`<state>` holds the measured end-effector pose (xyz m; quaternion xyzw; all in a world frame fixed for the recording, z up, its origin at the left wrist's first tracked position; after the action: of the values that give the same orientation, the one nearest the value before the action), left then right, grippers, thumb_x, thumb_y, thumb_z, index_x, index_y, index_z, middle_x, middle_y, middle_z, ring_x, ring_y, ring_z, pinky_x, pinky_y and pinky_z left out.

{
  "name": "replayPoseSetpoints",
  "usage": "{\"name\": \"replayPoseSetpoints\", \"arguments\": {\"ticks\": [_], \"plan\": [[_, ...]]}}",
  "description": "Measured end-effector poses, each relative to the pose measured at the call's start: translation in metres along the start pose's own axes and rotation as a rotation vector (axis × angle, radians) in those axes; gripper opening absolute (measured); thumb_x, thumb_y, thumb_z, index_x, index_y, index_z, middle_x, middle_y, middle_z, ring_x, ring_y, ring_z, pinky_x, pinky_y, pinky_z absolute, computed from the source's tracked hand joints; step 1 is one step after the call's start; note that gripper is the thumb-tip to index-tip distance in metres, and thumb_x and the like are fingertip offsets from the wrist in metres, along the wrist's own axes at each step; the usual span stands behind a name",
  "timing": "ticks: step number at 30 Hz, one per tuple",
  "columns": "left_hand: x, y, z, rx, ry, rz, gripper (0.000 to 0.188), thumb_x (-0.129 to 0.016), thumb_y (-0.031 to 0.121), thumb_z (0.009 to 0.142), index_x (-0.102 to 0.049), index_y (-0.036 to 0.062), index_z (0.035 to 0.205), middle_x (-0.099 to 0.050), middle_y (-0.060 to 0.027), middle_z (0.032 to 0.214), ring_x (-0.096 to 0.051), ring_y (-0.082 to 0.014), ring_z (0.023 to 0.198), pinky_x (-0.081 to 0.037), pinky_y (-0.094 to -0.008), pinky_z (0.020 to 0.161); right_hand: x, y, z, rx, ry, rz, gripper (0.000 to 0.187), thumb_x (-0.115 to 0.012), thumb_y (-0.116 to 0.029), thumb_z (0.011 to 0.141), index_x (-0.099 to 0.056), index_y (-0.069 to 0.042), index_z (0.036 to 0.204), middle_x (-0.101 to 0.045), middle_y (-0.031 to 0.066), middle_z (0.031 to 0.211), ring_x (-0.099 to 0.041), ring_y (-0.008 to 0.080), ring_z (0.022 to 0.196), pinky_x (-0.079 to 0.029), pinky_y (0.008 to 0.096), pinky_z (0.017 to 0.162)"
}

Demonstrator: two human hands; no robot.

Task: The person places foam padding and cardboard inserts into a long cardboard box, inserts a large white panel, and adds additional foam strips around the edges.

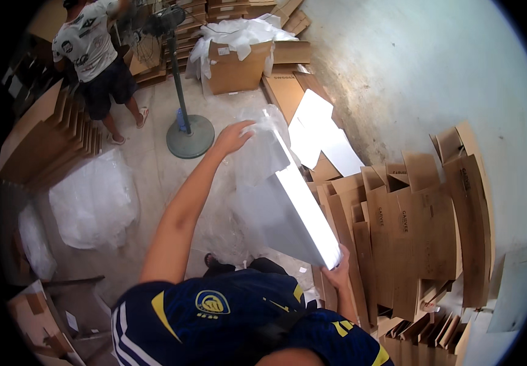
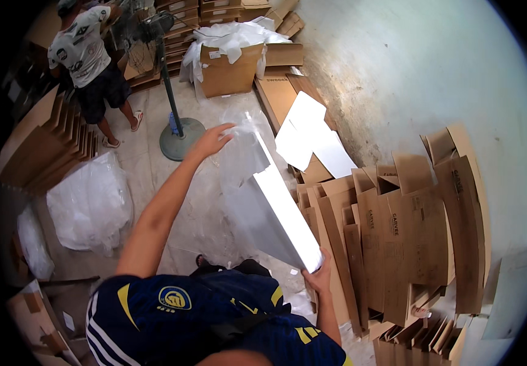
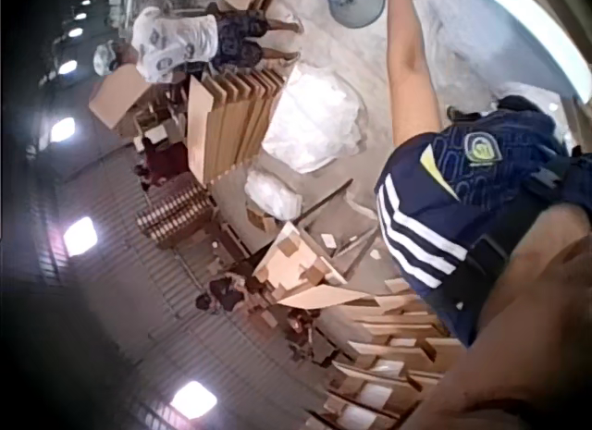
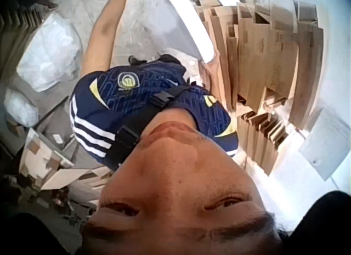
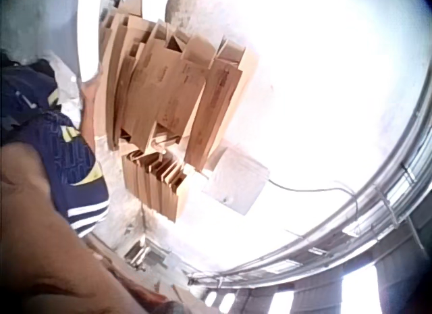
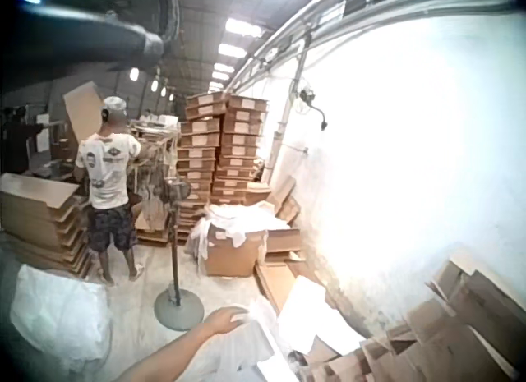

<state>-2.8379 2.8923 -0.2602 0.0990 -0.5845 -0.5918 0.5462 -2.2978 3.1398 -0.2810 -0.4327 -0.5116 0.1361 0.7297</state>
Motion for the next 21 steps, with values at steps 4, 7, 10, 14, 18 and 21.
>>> {"name": "replayPoseSetpoints", "arguments": {"ticks": [4, 7, 10, 14, 18, 21], "plan": [[0.045, -0.042, -0.149, 0.272, 0.34, -0.096, 0.036, -0.065, 0.022, 0.098, -0.065, 0.0088, 0.132, -0.07, -0.0161, 0.122, -0.069, -0.0242, 0.109, -0.055, -0.0344, 0.087, 0.0, 0.029, 0.042, 0.029, 0.045, 0.095, 0.094, -0.077, -0.015, 0.07, -0.037, -0.002, 0.154, -0.048, 0.0216, 0.143, -0.048, 0.0339, 0.134, -0.041, 0.0434, 0.11], [0.025, -0.13, -0.321, 0.569, 0.216, -0.034, 0.035, -0.065, 0.022, 0.096, -0.065, 0.0033, 0.126, -0.071, -0.0198, 0.118, -0.068, -0.0338, 0.108, -0.052, -0.04, 0.093, -0.021, 0.0, 0.114, 0.045, -0.042, -0.034, 0.079, -0.074, -0.008, 0.088, -0.039, -0.02, 0.158, -0.048, 0.0229, 0.137, -0.052, 0.037, 0.128, -0.057, 0.0411, 0.096], [-0.035, -0.179, -0.516, 0.839, -0.047, 0.076, 0.041, -0.057, 0.035, 0.098, -0.068, 0.0045, 0.123, -0.069, -0.0227, 0.12, -0.066, -0.0385, 0.113, -0.05, -0.0471, 0.098, -0.013, -0.008, 0.185, 0.053, 0.091, -0.262, 0.077, -0.075, -0.011, 0.088, -0.042, -0.025, 0.156, -0.034, 0.0363, 0.151, -0.045, 0.0486, 0.137, -0.045, 0.0512, 0.11], [-0.084, -0.136, -0.725, 1.428, -0.263, -0.035, 0.032, -0.058, 0.034, 0.093, -0.074, 0.007, 0.102, -0.068, -0.0153, 0.086, -0.064, -0.031, 0.073, -0.053, -0.0447, 0.065, -0.021, -0.004, 0.255, 0.125, 0.232, -0.598, 0.065, -0.064, -0.007, 0.094, -0.046, -0.022, 0.155, -0.012, 0.0355, 0.163, -0.019, 0.0494, 0.15, -0.028, 0.0498, 0.12], [-0.1, -0.092, -0.804, 1.665, 0.078, -0.205, 0.026, -0.067, 0.03, 0.09, -0.076, 0.0113, 0.106, -0.072, -0.0114, 0.085, -0.068, -0.0258, 0.069, -0.058, -0.0438, 0.061, -0.018, 0.026, 0.262, 0.1, 0.368, -0.747, 0.067, -0.065, -0.003, 0.09, -0.048, -0.018, 0.153, -0.018, 0.0321, 0.162, -0.026, 0.0494, 0.146, -0.03, 0.0504, 0.118], [-0.085, -0.09, -0.79, 1.548, 0.207, -0.158, 0.027, -0.071, 0.027, 0.087, -0.075, 0.0112, 0.109, -0.073, -0.0145, 0.098, -0.071, -0.0298, 0.085, -0.058, -0.0443, 0.074, -0.039, 0.068, 0.26, -0.087, 0.167, -0.184, 0.045, -0.063, -0.013, 0.097, -0.055, 0.002, 0.138, -0.058, 0.0296, 0.136, -0.057, 0.0422, 0.126, -0.044, 0.0412, 0.107]]}}
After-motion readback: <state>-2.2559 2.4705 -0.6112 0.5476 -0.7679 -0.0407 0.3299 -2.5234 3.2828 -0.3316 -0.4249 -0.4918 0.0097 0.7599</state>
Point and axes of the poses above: each hand's wrist, its own z-axis towards the middle knuckle, its own x-axis out of the back of the hand, y = z × x, the point moved 10 cm from there along z, towards the middle knuckle
